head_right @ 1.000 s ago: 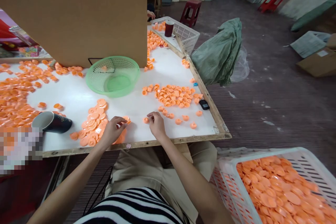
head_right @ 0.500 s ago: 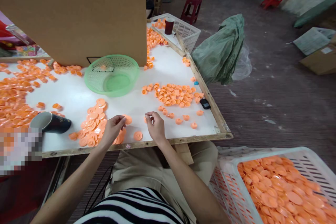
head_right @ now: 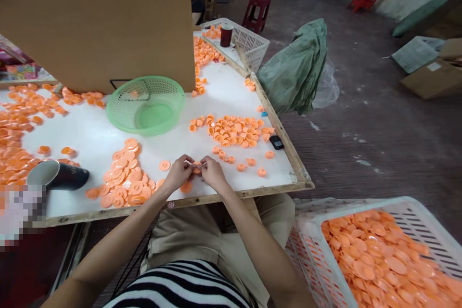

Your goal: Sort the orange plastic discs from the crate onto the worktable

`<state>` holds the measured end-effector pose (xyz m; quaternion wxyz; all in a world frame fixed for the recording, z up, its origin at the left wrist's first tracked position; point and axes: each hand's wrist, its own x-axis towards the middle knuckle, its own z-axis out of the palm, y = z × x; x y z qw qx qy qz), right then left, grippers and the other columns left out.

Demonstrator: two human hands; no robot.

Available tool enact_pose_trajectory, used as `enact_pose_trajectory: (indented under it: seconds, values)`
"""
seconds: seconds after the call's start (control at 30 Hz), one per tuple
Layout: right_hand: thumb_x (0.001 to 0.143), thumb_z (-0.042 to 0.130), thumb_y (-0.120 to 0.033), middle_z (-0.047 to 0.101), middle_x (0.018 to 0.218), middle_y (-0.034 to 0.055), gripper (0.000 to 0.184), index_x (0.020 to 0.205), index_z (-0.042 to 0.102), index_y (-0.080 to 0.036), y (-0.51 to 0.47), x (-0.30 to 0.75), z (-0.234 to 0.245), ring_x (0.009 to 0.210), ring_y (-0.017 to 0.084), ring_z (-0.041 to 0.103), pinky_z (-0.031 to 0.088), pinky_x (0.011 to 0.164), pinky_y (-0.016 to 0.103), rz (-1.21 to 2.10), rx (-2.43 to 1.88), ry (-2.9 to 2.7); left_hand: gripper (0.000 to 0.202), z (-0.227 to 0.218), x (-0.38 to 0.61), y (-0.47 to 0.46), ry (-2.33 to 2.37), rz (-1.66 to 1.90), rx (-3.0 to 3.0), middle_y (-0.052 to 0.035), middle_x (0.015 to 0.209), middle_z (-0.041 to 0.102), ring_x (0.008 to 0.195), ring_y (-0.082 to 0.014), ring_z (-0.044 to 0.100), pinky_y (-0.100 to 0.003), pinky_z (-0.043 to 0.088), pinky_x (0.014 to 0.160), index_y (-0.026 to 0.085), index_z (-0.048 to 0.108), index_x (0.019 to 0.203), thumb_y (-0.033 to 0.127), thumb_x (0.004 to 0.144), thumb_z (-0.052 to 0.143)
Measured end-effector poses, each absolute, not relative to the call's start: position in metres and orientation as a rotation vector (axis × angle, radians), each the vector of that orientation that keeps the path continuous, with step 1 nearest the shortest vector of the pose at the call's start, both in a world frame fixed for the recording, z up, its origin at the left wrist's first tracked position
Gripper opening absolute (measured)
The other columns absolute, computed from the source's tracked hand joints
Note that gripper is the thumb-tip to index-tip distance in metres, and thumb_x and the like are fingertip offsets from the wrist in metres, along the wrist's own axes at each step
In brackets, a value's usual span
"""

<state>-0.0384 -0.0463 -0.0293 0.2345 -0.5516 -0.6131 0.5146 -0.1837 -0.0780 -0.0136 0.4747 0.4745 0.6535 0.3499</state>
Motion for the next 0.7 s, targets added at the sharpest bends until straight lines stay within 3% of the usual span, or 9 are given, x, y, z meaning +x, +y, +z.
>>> enact_pose_trajectory:
  seconds: [0.17,0.37,0.7]
  values:
    - [0.088,0.058,-0.018,0.062,0.055,-0.0023,0.007,0.085,0.051,-0.019,-0.045,-0.036,-0.021,0.046,0.014,0.062,0.044,0.040,0.018,1.779,-1.414,-1.480,0.014,-0.011,-0.190,-0.075,1.407,0.765,0.944,-0.0010,0.055,0.063,0.047,-0.0133,0.062,-0.025,0.051,0.051,0.014,0.055,0.087,0.025,0.084,0.064]
    - [0.089,0.058,-0.015,0.065,0.057,-0.0006,0.011,0.085,0.048,-0.017,-0.039,-0.035,-0.009,0.047,0.014,0.064,0.043,0.038,0.015,1.918,-1.485,-1.457,0.029,-0.014,-0.197,-0.067,1.299,0.701,0.900,-0.0053,0.058,0.067,0.053,-0.0180,0.067,-0.030,0.056,0.054,0.013,0.055,0.089,0.034,0.079,0.072]
    - [0.088,0.063,-0.019,0.062,0.048,0.0024,0.017,0.082,0.047,-0.019,-0.021,-0.045,-0.010,0.042,0.019,0.063,0.037,0.032,0.017,1.947,-1.718,-1.615,0.013,-0.019,-0.189,-0.049,1.481,0.470,0.891,-0.0042,0.051,0.064,0.043,-0.0204,0.063,-0.027,0.051,0.042,0.016,0.052,0.078,0.012,0.077,0.064]
